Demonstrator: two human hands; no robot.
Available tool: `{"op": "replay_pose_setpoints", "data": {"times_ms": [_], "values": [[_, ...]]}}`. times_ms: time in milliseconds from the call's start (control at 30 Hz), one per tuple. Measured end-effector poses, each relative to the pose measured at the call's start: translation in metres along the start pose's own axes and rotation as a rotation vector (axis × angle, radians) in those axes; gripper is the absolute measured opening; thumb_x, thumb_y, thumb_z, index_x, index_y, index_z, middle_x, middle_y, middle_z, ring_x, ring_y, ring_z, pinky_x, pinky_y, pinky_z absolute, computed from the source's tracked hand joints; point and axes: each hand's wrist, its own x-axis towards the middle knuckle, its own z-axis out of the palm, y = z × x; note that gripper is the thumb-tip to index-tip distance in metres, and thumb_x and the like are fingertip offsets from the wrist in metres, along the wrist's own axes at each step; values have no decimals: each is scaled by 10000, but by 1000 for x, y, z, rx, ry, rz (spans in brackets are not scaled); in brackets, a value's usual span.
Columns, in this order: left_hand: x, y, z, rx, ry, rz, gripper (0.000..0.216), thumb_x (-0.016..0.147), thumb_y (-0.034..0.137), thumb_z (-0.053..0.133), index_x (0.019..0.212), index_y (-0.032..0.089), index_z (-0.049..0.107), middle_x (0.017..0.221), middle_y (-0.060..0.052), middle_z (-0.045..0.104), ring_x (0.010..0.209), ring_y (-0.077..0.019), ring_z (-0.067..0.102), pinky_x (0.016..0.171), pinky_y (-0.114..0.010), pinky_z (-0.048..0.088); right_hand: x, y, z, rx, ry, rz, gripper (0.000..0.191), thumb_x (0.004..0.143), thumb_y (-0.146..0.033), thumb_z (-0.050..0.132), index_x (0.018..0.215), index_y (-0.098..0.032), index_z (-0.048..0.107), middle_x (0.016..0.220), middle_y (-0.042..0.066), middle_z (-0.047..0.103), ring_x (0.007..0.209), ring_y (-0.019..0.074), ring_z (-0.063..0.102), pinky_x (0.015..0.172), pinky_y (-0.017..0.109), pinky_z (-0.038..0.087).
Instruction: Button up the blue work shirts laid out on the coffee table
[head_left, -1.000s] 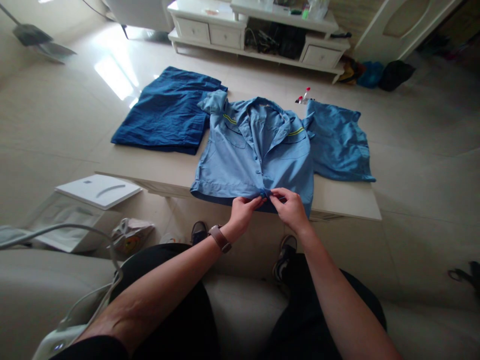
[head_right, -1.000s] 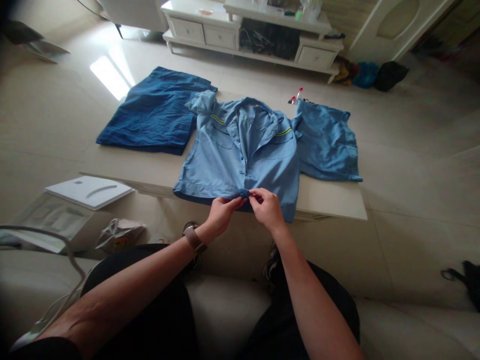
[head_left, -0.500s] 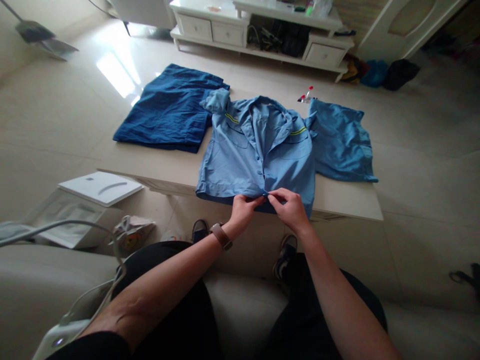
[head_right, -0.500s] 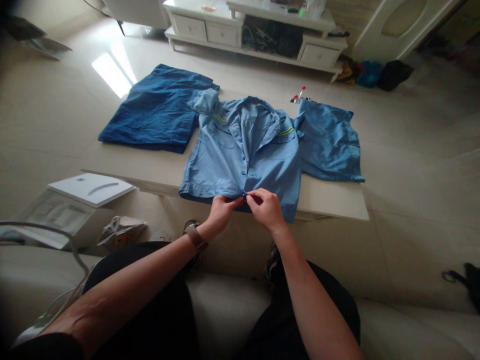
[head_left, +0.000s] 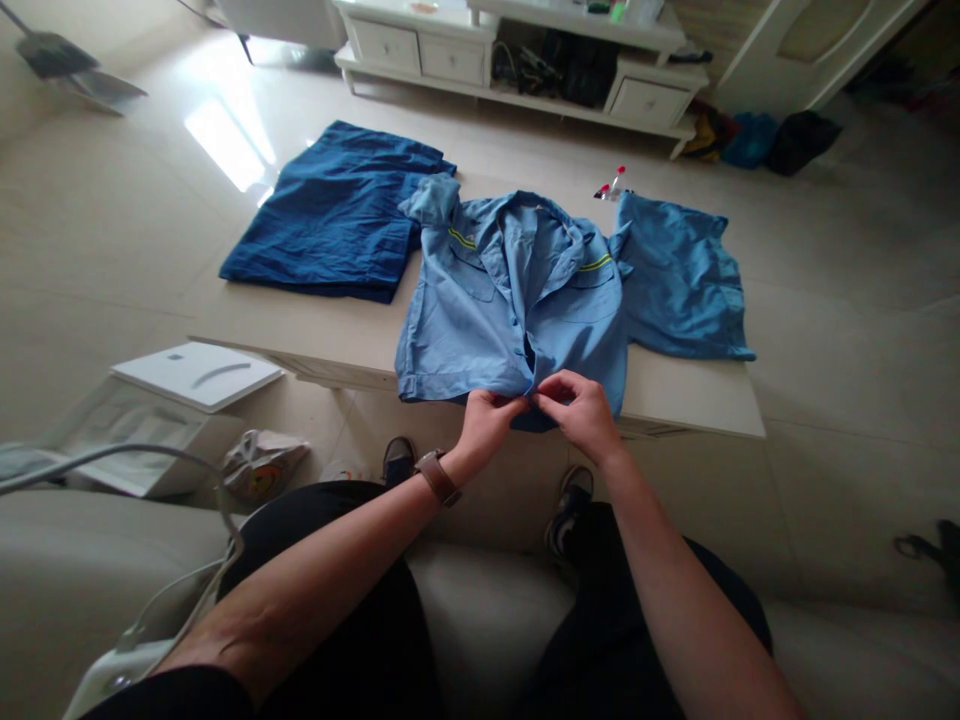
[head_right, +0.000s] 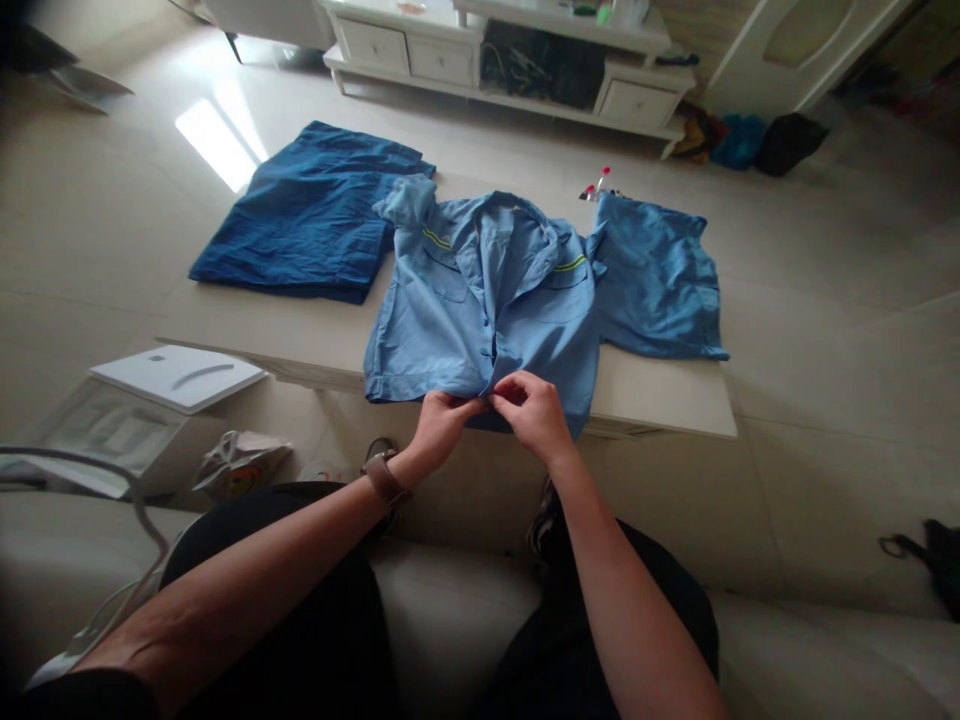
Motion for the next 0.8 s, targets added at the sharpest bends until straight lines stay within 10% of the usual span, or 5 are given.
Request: {"op": "replay_pose_setpoints", "data": {"times_ms": [267,800], "values": [[0,-2,-3,101,25,-46,383,675,426,890,550,136,674,539,11,597,545,-93,489,542,-235,361,-4,-1,5,-252,-32,-224,72,855,-164,629,810,-214,656,798,19,660,742,173,642,705,300,491],[4,-2,-3,-48,24,-53,273,632,325,909,618,135,714,658,-20,693,609,-117,557,630,-259,431,-4,-5,8,-226,-1,-185,128,904,-232,618,778,-229,640,772,22,649,724,183,620,708,312,482]]}}
